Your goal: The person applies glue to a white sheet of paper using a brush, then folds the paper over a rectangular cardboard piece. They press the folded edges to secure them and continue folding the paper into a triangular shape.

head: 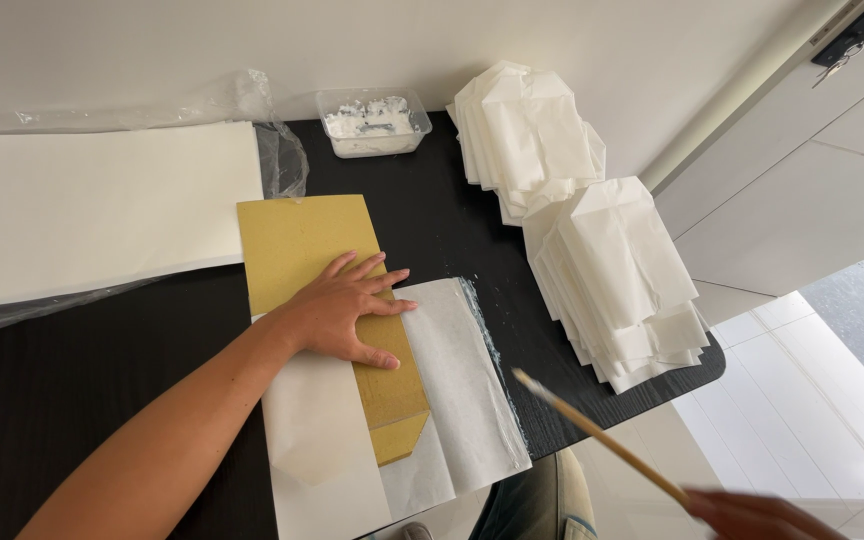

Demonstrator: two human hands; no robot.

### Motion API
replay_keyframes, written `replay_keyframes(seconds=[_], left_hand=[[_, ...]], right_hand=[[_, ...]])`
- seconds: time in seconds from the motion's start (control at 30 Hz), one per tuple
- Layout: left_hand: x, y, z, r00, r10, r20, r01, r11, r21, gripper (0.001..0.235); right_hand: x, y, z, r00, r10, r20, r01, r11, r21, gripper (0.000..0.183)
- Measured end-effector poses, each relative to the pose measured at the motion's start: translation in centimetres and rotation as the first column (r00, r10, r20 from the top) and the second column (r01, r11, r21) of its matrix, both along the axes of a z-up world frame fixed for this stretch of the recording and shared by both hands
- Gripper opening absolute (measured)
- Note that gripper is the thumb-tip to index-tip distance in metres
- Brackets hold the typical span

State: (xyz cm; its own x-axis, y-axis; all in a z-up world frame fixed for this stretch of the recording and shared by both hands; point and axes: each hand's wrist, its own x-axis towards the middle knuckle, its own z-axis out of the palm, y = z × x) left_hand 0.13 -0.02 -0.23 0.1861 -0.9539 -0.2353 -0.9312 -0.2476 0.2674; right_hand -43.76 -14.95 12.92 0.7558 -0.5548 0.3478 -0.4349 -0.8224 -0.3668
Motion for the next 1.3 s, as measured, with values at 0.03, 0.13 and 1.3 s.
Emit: replay_keyframes(seconds=[0.03,0.13,1.3], left_hand=[[0.3,0.0,-0.6,0.998,-0.022,-0.051,0.019,0.999,-0.049,0.094],[0.5,0.0,-1.0,0.994,-0.036,-0.107,0.026,0.995,-0.101,0.093],[0.7,-0.1,-1.4,0.994,-0.052,-0.093,0.043,0.994,-0.096,0.093]], right_hand=[[2.1,0.4,-1.4,1.0,-0.007,0.009,0.007,1.0,-0.001,0.033],[7.9,0.0,-6.8,0.989,0.047,0.14,-0.049,0.999,0.009,0.028],[-0.2,-1.9,-10.4,0.974,0.222,-0.044,-0.219,0.973,0.07,0.031]])
